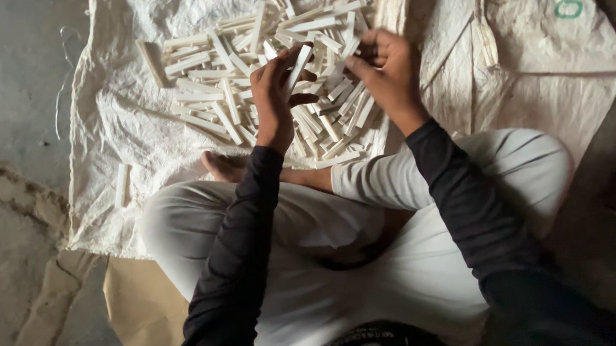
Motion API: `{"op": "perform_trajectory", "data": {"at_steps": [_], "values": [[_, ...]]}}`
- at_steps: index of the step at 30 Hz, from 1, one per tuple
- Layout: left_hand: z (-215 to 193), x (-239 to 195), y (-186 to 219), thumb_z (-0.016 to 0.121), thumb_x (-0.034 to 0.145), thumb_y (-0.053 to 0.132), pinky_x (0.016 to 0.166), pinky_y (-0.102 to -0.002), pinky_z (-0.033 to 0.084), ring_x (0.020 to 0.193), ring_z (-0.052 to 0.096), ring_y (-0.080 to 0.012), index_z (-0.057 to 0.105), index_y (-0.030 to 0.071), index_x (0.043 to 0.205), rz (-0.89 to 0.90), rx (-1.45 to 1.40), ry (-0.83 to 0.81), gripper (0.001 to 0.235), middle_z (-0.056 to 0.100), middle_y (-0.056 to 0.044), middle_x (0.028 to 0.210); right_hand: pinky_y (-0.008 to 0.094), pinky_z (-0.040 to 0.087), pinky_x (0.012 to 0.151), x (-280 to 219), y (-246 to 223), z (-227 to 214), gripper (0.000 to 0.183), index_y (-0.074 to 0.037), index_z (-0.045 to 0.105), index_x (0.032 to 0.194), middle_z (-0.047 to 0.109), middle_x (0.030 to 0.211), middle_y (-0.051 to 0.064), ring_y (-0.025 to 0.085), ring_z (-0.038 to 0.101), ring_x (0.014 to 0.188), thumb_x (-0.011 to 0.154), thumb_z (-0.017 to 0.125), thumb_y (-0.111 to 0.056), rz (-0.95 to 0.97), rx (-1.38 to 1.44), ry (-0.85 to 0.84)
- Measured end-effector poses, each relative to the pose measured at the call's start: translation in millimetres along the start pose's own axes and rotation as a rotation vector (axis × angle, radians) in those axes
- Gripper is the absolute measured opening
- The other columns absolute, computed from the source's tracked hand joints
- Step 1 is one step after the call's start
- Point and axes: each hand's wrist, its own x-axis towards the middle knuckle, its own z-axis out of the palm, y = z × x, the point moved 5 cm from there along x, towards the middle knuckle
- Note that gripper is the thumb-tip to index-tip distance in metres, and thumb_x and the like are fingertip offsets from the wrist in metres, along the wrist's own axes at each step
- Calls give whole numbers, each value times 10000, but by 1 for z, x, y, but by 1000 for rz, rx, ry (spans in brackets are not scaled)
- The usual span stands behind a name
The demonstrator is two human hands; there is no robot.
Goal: The person sits cross-legged on the floor and repeatedly picks up small white plastic pieces from a pile on a sack. They align and press two pieces together by hand, then place the assembled unit aside. The process continues with multiple pieces without using any tools.
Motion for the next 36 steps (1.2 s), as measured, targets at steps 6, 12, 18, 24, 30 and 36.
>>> {"op": "perform_trajectory", "data": {"at_steps": [6,12,18,24,30,36], "values": [[12,-4,-14,482,999,536,740,-452,679,988,733,-267,565,-111,1402,-97,-60,-70,767,724,-140,1250,322,687,747,4,-8,-15,330,-26,607,1204,746,991,109,194,767,875,912,745,43,318,658,144],[16,-8,-10,470,990,580,739,-448,675,982,743,-279,555,-113,1421,-105,-15,-94,821,727,-185,1038,309,679,776,3,-7,-16,305,15,649,1232,776,1004,139,193,765,848,948,761,28,274,621,183],[19,-9,-5,457,1004,580,723,-452,682,954,752,-290,559,-126,1415,-87,22,-75,823,730,-191,1007,303,671,739,2,-5,-15,269,9,633,1175,774,956,139,191,770,807,948,777,20,223,579,212],[17,-8,-6,452,998,576,736,-470,698,983,763,-289,552,-134,1398,-56,8,-70,821,744,-197,1104,313,669,724,1,-6,-19,251,26,633,1167,778,932,151,201,775,794,956,770,28,159,530,223],[13,-7,-10,462,1014,569,722,-479,691,965,757,-297,550,-122,1426,-50,-2,-77,809,725,-240,1113,308,663,716,1,-6,-18,263,25,635,1165,777,928,160,207,776,780,946,780,40,163,521,229],[10,-4,-16,474,991,515,718,-470,683,1074,750,-270,516,-72,1401,-14,-3,-61,717,699,-163,1270,297,668,716,-1,-7,-14,266,11,628,1161,773,933,144,198,780,796,948,787,20,156,523,213]]}}
